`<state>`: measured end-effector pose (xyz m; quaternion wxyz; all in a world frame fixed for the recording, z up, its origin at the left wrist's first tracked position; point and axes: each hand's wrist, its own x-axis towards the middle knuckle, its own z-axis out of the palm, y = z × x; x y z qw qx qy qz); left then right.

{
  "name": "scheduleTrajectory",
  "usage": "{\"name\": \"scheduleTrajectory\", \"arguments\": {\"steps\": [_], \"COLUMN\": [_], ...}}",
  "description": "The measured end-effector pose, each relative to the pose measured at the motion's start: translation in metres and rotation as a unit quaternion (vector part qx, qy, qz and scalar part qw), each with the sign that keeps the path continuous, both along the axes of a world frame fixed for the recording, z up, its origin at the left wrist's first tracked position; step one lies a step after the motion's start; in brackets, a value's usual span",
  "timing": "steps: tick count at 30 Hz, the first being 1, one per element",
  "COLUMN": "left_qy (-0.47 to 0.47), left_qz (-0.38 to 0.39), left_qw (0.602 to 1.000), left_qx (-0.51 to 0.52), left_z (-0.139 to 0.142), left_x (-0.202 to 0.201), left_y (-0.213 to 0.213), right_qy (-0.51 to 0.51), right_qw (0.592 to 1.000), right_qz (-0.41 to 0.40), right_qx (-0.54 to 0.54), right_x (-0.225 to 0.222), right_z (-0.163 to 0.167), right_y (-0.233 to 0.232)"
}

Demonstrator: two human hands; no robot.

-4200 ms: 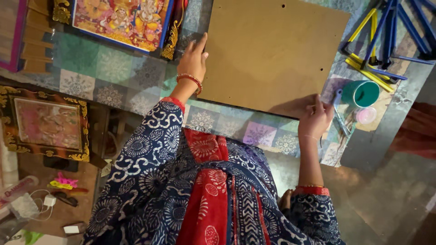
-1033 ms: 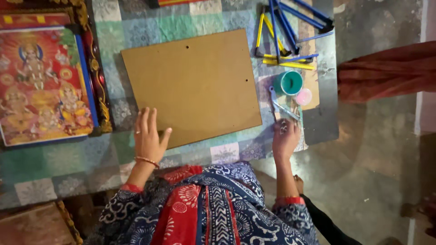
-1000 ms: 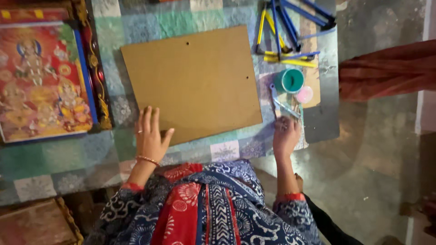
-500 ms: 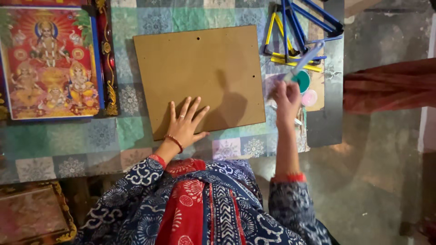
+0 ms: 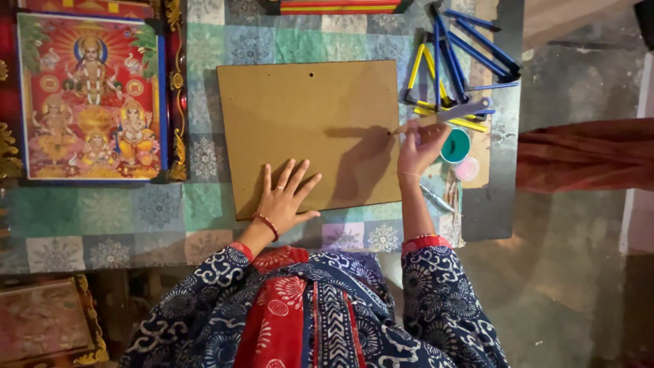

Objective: The person lifts a framed religious picture, separates its brown backing board from the frame, and sets the frame aside. They then hold the backing board flat on the table and work along its edge with a pen-like tool, at one point picking up and replacing a small teal cup.

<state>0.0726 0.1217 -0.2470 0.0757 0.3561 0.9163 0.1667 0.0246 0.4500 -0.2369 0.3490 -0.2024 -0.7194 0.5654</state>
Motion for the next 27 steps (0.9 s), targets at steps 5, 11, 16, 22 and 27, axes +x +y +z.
{"name": "scheduleTrajectory", "arguments": {"steps": [5,11,16,22,27], "left_qy": [-0.007,-0.010,-0.014,-0.018,-0.016], "left_qz": [0.001,0.003,0.005,0.001,0.005], "left_qw": [1.000,1.000,1.000,1.000,1.000], "left_qx": [-0.001,-0.005,0.008,-0.005,0.012], "left_z": [0.001,0.004,0.005,0.006,0.006], "left_x": [0.000,-0.001,-0.002,-0.002,-0.001], "left_y": [0.000,0.000,0.000,0.000,-0.001], "right_qy": [0.048,0.059,0.005,-0.085,-0.056], "right_qw": [0.999,0.997,1.000,0.991,0.963], "right_qz": [0.017,0.047,0.002,-0.007,-0.022], "right_qx": [-0.010,0.007,0.003,-0.107,-0.262], "right_x": [0.002,0.003,0.005,0.000,-0.007], "right_z": [0.000,0.003,-0.003,-0.008,-0.012], "right_y": [-0.009,-0.013,-0.016,-0.001,0.008]}}
